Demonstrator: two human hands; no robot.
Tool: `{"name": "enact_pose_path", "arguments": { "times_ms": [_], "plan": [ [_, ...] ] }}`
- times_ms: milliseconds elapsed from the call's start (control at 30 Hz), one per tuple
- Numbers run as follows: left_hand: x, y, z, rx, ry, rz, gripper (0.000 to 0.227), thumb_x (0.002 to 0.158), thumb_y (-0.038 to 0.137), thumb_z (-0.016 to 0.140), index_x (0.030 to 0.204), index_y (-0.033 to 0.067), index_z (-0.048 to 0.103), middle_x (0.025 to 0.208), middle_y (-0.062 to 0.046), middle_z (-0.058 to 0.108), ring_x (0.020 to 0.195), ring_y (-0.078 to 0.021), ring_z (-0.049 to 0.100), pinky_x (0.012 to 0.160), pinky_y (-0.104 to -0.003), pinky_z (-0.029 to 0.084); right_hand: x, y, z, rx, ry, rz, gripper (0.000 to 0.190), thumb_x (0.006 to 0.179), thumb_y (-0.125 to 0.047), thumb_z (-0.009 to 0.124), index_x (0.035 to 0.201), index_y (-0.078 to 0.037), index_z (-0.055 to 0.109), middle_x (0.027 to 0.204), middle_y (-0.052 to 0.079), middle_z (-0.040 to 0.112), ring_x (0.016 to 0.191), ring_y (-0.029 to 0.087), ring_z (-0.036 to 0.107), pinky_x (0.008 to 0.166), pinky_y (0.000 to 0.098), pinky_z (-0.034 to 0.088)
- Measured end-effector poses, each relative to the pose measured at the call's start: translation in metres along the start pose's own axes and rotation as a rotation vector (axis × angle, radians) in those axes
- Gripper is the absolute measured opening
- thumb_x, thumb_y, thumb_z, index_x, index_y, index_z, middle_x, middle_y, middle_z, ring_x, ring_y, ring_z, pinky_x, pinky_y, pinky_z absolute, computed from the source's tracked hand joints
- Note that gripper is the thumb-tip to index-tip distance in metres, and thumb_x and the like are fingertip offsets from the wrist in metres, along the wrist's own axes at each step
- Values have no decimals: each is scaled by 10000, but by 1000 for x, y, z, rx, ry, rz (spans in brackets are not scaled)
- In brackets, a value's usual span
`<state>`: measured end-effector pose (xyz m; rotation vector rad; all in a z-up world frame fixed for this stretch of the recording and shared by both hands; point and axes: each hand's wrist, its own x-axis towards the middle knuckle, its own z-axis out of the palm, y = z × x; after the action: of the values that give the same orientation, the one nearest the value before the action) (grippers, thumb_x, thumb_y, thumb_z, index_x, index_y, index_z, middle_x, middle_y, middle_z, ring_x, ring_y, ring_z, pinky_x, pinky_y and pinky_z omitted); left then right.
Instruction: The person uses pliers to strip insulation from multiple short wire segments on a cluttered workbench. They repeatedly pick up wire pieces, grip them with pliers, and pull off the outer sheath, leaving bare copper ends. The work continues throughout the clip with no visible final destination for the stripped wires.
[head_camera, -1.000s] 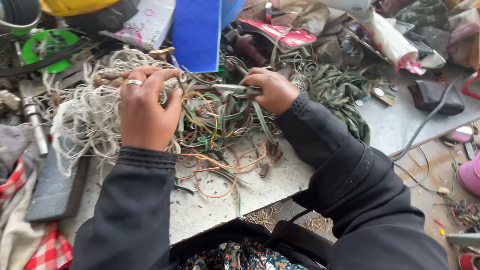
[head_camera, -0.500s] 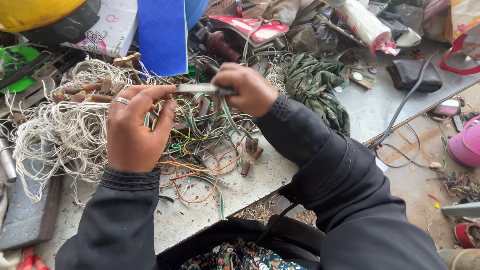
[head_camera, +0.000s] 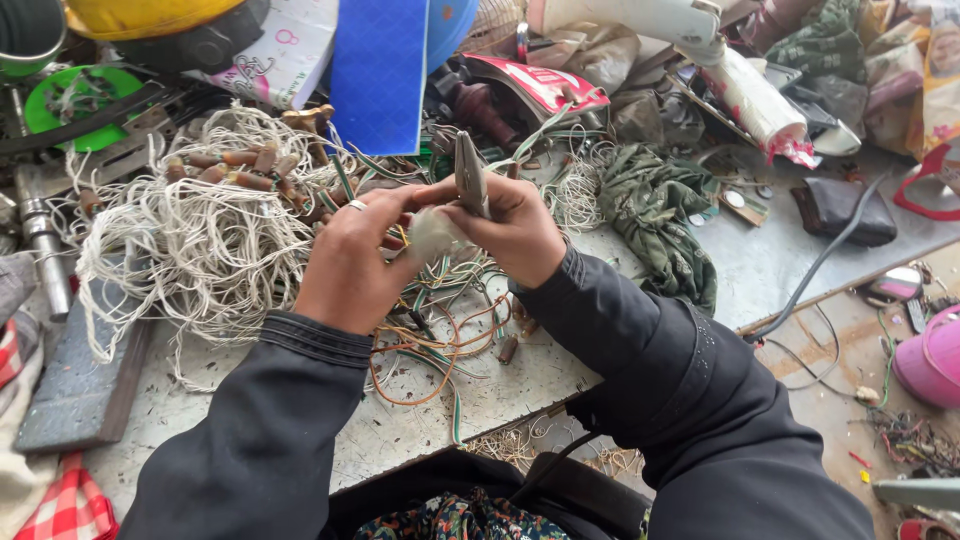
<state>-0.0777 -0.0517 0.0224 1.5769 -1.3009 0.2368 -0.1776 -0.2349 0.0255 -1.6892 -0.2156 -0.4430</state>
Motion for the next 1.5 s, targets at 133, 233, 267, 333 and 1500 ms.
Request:
{"name": "enact_pose_path", "arguments": {
  "times_ms": [133,233,267,333,1500],
  "plan": [
    [0,-5,-1,-17,-14,-171,327,930,81,736,1255,57,704,992,-83,727,856,-181,731,707,-323,604,-2,-2,2,79,13,68,334,1068,-162,648,1336,36,669,1155,8,638,994,128,682,874,291,585],
    [-1,-5,-7,-100,55,-164,175,977,66,726,1149,94,750,1001,-66,716,870,-166,732,700,-308,603,-4,1,6,160,74,167,388,1042,-218,635,1343,28,634,1142,-28,641,988,147,718,862,309,612],
    [-1,-4,-7,-126,58,-145,179,965,50,722,1139,88,742,1005,-65,709,881,-166,728,700,-304,600,-4,2,5,142,89,217,403,1030,-235,625,1344,18,624,1100,-13,677,948,146,722,829,301,612],
    [1,0,-7,-179,35,-133,219,928,35,719,1144,74,712,1023,-63,686,876,-158,717,681,-292,598,-4,8,4,141,100,268,419,1023,-251,617,1351,9,615,1086,0,716,916,133,715,798,292,609],
    [3,-28,-27,-241,596,-245,86,1015,159,747,1082,105,758,970,11,774,691,-32,679,598,-187,562,-2,-5,15,129,34,275,496,896,44,673,1351,-3,482,1123,130,701,857,151,735,564,275,623]
  ]
}}
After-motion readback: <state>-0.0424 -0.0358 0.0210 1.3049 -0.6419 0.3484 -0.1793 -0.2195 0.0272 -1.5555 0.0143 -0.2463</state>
